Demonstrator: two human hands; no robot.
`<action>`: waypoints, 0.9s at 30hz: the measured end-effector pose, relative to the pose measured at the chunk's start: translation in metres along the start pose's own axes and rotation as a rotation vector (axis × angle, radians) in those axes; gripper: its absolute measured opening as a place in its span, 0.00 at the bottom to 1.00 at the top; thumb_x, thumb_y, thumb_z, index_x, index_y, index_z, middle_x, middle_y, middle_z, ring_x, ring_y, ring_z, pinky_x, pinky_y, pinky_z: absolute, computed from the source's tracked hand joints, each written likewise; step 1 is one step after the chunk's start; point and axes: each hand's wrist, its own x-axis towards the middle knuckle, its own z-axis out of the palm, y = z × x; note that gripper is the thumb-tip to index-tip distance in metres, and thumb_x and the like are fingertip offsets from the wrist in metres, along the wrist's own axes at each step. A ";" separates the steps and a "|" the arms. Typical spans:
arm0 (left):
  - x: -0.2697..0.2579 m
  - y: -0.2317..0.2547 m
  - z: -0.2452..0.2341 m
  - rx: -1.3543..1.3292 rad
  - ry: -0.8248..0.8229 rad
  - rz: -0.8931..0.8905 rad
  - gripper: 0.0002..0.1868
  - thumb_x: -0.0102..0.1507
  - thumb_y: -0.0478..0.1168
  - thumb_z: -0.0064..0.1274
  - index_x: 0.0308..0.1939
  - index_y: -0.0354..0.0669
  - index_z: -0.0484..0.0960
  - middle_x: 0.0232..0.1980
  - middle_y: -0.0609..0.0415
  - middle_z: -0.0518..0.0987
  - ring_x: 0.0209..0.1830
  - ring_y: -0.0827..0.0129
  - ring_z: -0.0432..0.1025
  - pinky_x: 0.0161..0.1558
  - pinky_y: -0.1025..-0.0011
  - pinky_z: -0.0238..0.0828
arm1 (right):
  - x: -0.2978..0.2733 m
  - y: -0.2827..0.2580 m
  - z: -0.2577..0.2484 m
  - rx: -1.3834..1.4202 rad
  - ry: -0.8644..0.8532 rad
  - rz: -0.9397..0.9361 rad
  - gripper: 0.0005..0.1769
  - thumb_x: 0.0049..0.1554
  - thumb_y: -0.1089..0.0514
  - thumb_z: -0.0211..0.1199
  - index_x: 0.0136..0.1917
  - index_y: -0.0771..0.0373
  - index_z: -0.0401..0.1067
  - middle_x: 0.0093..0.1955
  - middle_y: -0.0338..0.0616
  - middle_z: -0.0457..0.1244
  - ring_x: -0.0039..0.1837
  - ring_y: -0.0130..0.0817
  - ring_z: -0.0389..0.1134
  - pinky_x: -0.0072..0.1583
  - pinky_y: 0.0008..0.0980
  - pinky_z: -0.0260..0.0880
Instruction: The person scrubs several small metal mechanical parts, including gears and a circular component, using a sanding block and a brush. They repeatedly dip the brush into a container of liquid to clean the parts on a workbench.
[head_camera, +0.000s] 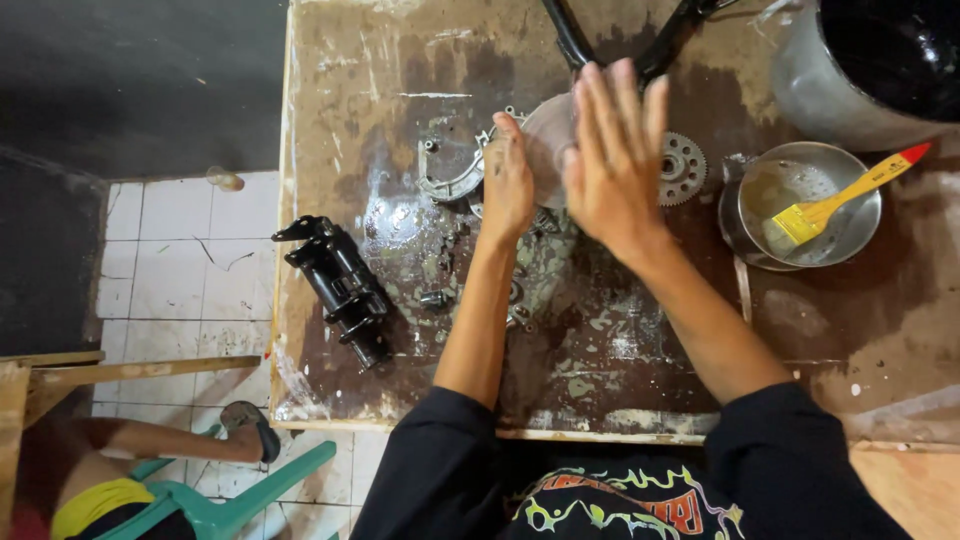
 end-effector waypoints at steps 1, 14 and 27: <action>0.000 0.009 0.002 0.062 -0.010 -0.006 0.39 0.76 0.66 0.21 0.19 0.46 0.60 0.18 0.67 0.58 0.17 0.79 0.49 0.19 0.75 0.43 | 0.000 0.000 0.003 0.072 0.039 0.003 0.30 0.72 0.56 0.45 0.83 0.71 0.57 0.87 0.53 0.45 0.87 0.50 0.41 0.85 0.56 0.32; -0.005 0.032 0.015 -0.163 -0.057 -0.194 0.37 0.73 0.64 0.27 0.55 0.33 0.78 0.50 0.46 0.81 0.51 0.64 0.77 0.54 0.66 0.77 | -0.010 0.005 0.007 0.037 0.001 -0.209 0.28 0.68 0.48 0.51 0.76 0.62 0.68 0.84 0.47 0.52 0.83 0.49 0.46 0.79 0.58 0.34; 0.021 0.042 0.045 -0.209 0.124 -0.033 0.13 0.66 0.42 0.60 0.46 0.34 0.83 0.44 0.53 0.84 0.39 0.71 0.78 0.42 0.70 0.77 | 0.004 0.001 -0.012 0.130 0.066 0.236 0.37 0.70 0.45 0.55 0.81 0.73 0.56 0.85 0.57 0.45 0.85 0.57 0.42 0.84 0.61 0.36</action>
